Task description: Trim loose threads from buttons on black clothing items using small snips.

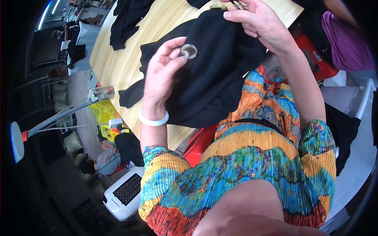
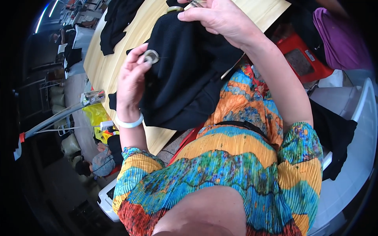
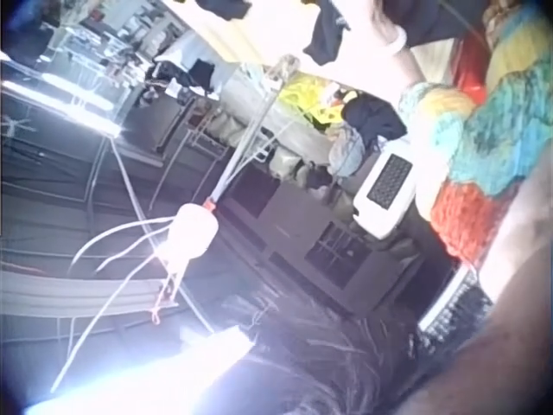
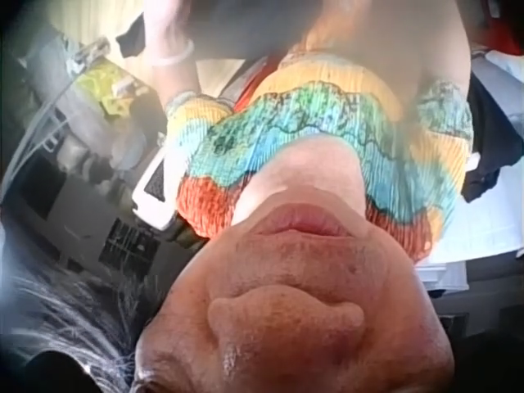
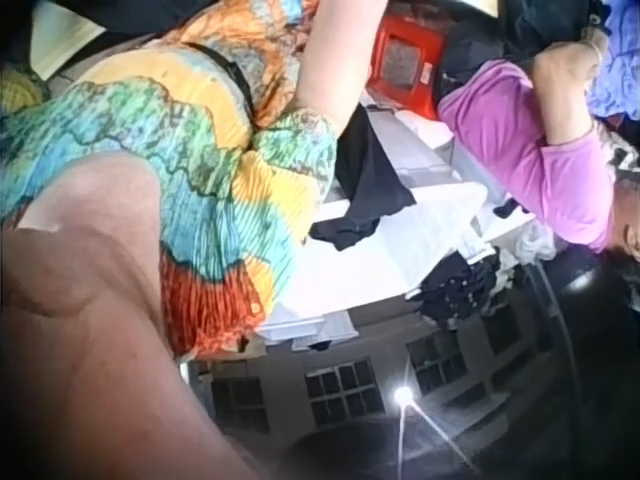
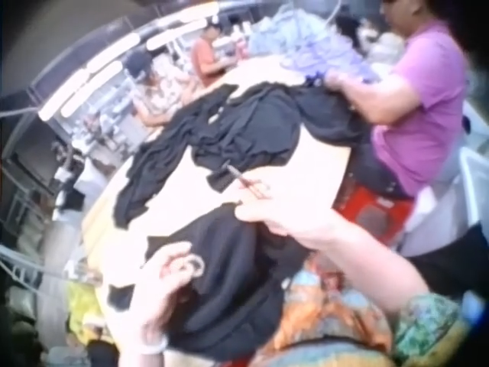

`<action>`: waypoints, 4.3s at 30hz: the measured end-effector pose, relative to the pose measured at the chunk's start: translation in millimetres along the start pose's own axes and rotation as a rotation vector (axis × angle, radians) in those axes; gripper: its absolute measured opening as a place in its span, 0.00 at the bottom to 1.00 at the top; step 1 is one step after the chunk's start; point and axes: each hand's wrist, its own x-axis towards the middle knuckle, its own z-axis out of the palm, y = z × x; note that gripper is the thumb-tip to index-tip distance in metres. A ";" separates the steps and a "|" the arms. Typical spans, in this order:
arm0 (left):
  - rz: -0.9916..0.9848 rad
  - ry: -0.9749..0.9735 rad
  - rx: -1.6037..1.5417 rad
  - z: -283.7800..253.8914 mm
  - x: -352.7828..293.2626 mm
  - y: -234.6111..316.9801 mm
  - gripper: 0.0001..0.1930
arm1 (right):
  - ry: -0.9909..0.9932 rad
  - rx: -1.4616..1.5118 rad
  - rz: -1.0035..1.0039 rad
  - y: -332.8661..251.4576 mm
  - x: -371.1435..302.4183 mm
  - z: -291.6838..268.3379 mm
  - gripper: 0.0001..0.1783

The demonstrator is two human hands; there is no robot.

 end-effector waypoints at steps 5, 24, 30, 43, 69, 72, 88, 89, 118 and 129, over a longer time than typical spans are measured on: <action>-0.031 -0.022 -0.222 3.0 -1.8 5.2 0.18 | 0.027 -0.198 -0.137 36.7 0.2 -13.6 0.18; -0.016 -0.001 0.217 27.0 -5.2 -9.5 0.17 | 0.019 -0.148 -0.142 61.5 -27.3 20.3 0.23; -0.039 -0.009 0.190 23.9 -0.7 -6.5 0.17 | 0.036 -0.155 -0.142 59.0 -18.3 24.0 0.19; -0.107 0.018 0.053 13.0 11.5 5.8 0.13 | 0.181 -0.432 -0.104 83.8 -33.7 3.5 0.20; 0.292 0.066 1.155 16.3 19.4 3.2 0.07 | 0.101 -0.473 -0.186 82.4 -43.0 10.3 0.14; 0.320 0.053 1.213 9.6 20.0 1.2 0.07 | 0.091 -0.482 -0.178 84.2 -41.8 11.0 0.14; -0.138 0.081 0.036 -8.9 27.3 -2.1 0.05 | -0.001 -0.737 -0.263 70.5 -20.6 25.7 0.15; -0.138 0.080 0.036 -9.0 27.4 -1.3 0.05 | -0.013 -0.760 -0.276 69.9 -18.8 25.9 0.15; -0.012 0.288 0.113 -47.4 41.4 -9.6 0.07 | -0.005 -0.156 -0.066 103.7 -6.3 27.0 0.24; 0.528 0.221 0.993 -4.3 -1.4 -25.4 0.16 | 0.015 -0.046 -0.024 96.5 -10.8 31.8 0.23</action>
